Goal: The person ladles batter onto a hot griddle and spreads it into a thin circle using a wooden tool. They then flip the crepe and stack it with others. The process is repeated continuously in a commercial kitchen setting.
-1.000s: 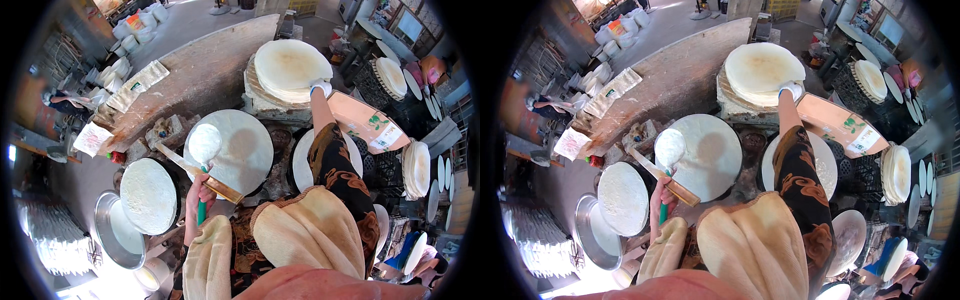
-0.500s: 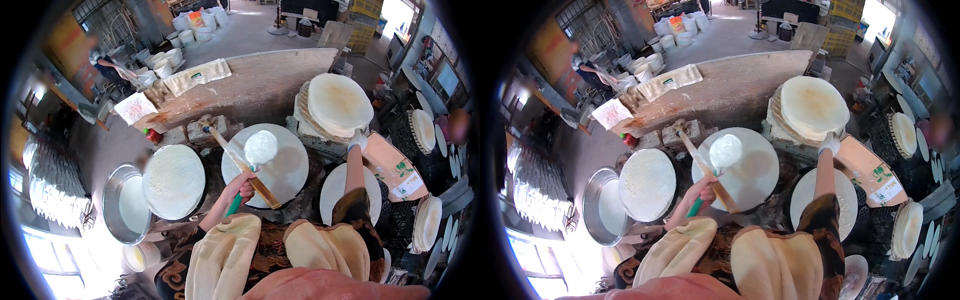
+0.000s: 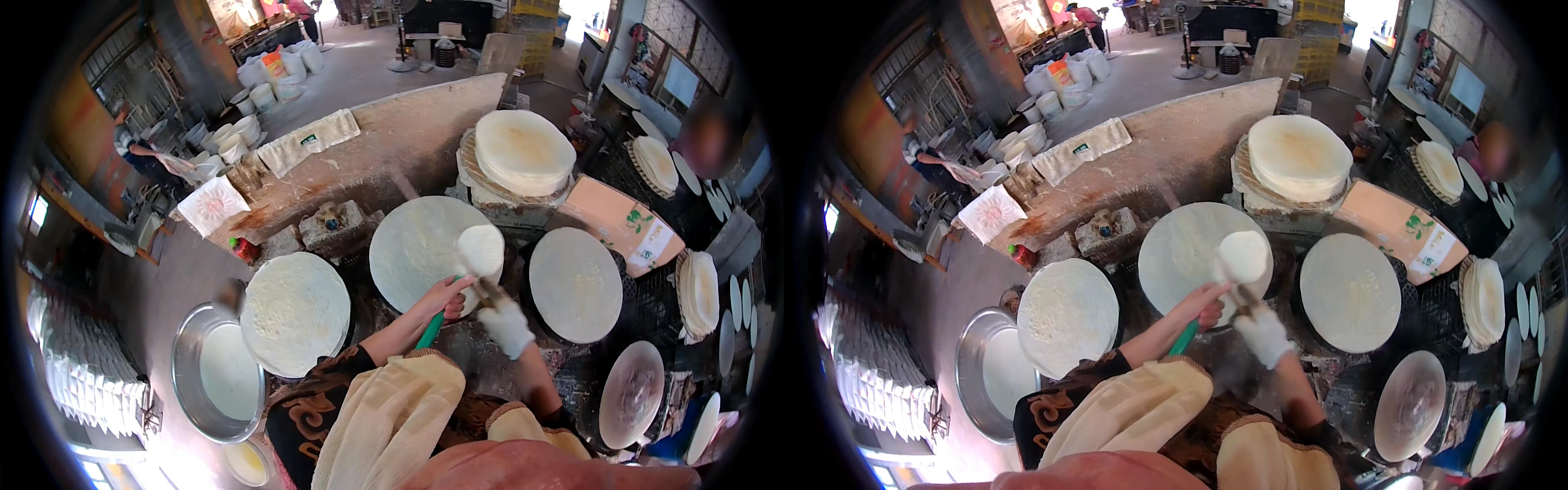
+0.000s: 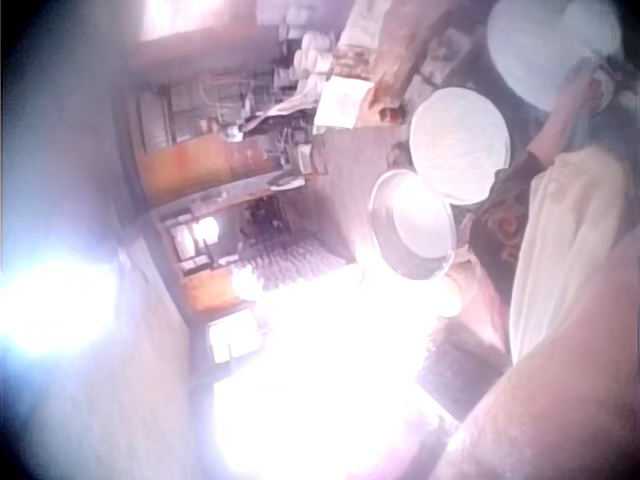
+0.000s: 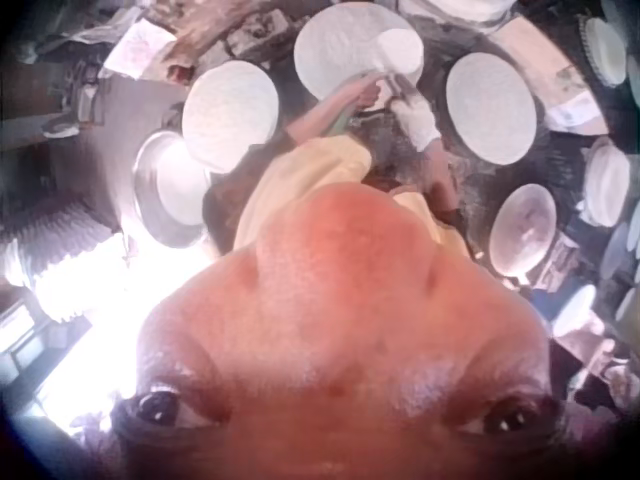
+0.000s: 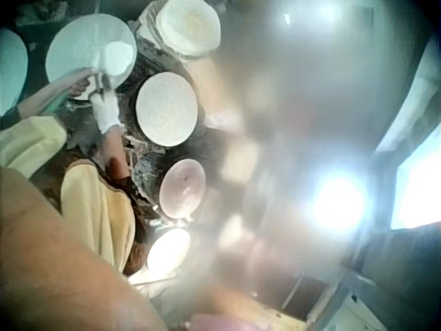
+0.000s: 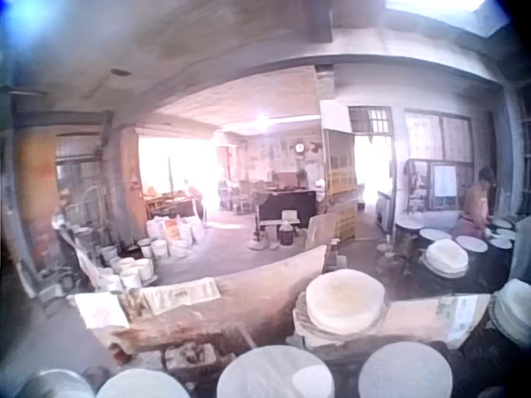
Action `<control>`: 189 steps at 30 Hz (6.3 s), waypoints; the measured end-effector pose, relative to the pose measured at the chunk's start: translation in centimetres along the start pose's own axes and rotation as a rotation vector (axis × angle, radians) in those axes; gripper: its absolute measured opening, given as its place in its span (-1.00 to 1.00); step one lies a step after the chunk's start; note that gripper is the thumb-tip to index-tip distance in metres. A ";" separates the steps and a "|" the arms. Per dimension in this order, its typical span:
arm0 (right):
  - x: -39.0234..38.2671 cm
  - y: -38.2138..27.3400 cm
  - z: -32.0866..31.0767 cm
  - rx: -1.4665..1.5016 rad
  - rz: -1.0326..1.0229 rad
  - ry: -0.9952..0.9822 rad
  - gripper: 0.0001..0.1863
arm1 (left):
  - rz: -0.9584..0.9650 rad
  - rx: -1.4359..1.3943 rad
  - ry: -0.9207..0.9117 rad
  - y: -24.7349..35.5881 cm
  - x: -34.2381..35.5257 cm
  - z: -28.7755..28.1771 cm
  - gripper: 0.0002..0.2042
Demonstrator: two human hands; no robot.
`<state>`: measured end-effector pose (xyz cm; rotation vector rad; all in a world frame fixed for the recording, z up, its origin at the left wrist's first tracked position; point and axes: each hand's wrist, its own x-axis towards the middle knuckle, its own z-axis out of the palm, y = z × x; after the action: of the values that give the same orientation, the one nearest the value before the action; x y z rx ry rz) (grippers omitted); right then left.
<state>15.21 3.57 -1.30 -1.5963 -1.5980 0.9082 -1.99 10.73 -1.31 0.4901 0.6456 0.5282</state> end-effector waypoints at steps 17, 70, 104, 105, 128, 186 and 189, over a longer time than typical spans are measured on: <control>-32.7 15.0 -9.9 0.997 0.627 0.609 -0.63 | -0.486 0.022 -0.360 -15.6 5.6 21.2 -0.85; -38.4 25.2 -17.4 0.712 0.879 1.988 -0.47 | 0.776 1.810 -1.291 -45.4 40.6 42.1 -0.49; -46.2 28.3 -28.4 0.526 0.895 0.845 -0.55 | 0.779 1.839 -0.506 -40.4 31.5 30.3 -0.49; -45.2 27.5 -27.7 0.604 0.915 0.845 -0.53 | 0.757 1.839 -0.515 -41.8 31.4 31.0 -0.49; -51.2 37.3 -39.3 0.559 0.763 0.633 -0.50 | 0.781 1.619 -0.197 -41.0 20.5 22.3 -0.52; -59.0 18.4 -19.5 0.942 1.022 0.698 -0.44 | 0.060 -0.559 -0.727 -16.9 13.9 25.0 -0.55; -48.0 20.4 -12.2 1.130 0.754 0.734 -0.64 | -0.103 -0.619 -0.694 -16.3 14.0 23.1 -0.56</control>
<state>36.36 -44.46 -12.25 -1.3414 0.1409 1.0902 27.90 0.68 -0.60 0.0320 -0.1678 0.3959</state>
